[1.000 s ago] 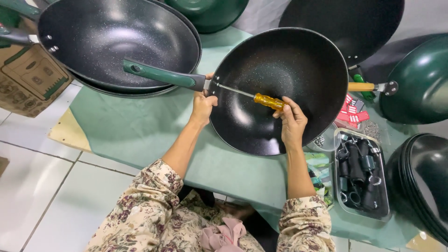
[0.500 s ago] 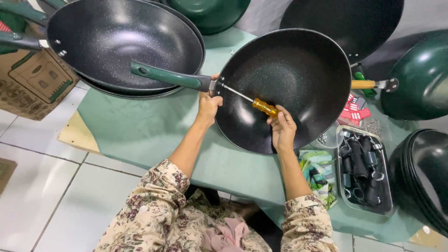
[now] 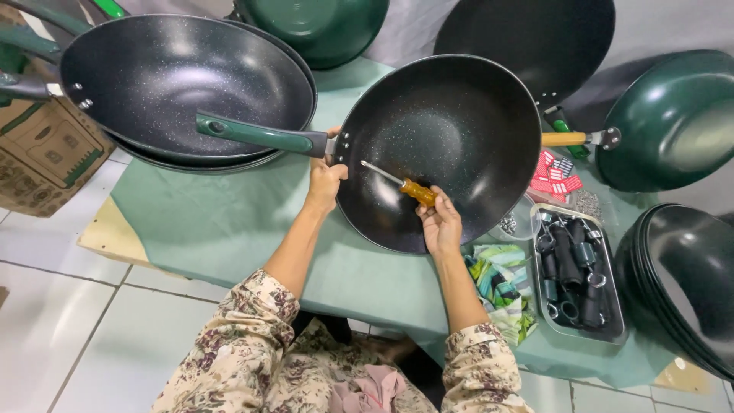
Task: Tightening screws to attach a handle to a wok using a screwdriver
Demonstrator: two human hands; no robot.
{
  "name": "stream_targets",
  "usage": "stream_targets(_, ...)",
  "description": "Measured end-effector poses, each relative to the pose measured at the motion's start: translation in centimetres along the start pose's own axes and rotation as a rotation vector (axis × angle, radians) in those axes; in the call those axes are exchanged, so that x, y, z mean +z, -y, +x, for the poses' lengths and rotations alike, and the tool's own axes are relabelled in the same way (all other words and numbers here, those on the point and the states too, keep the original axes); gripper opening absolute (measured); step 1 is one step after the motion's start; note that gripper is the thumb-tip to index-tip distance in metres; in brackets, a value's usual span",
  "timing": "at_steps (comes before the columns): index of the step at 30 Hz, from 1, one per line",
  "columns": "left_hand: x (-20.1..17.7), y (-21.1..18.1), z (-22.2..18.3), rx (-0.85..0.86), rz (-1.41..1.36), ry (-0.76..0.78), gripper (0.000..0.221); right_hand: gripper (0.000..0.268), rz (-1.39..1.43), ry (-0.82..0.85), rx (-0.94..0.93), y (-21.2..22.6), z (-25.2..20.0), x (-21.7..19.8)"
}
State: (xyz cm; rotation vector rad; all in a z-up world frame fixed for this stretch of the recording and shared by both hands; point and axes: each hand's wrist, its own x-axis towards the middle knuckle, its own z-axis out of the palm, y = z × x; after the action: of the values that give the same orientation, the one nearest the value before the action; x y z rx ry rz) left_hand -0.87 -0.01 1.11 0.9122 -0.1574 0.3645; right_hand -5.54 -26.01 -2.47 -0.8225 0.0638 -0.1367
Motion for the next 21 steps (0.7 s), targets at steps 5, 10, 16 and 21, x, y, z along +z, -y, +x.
stream_targets(5, 0.2, 0.1, -0.2, 0.012, 0.049, 0.024, 0.090, 0.026, -0.004, -0.003, 0.016, -0.4, 0.3, -0.6)
stream_targets(10, -1.1, 1.9, -1.2, 0.034, 0.165, 0.025, 0.089, 0.027, -0.027, 0.020, 0.022, -0.1, 0.5, -0.6)
stream_targets(16, 0.4, -1.3, -3.6, -0.024, 0.480, 0.004, 0.066, 0.028, -0.047, 0.047, 0.026, 0.0, 0.3, -0.5)
stream_targets(21, -1.4, 0.8, -3.9, -0.080, 0.649, -0.126, 0.032, 0.027, -0.048, 0.056, 0.016, 0.1, 0.2, -0.2)
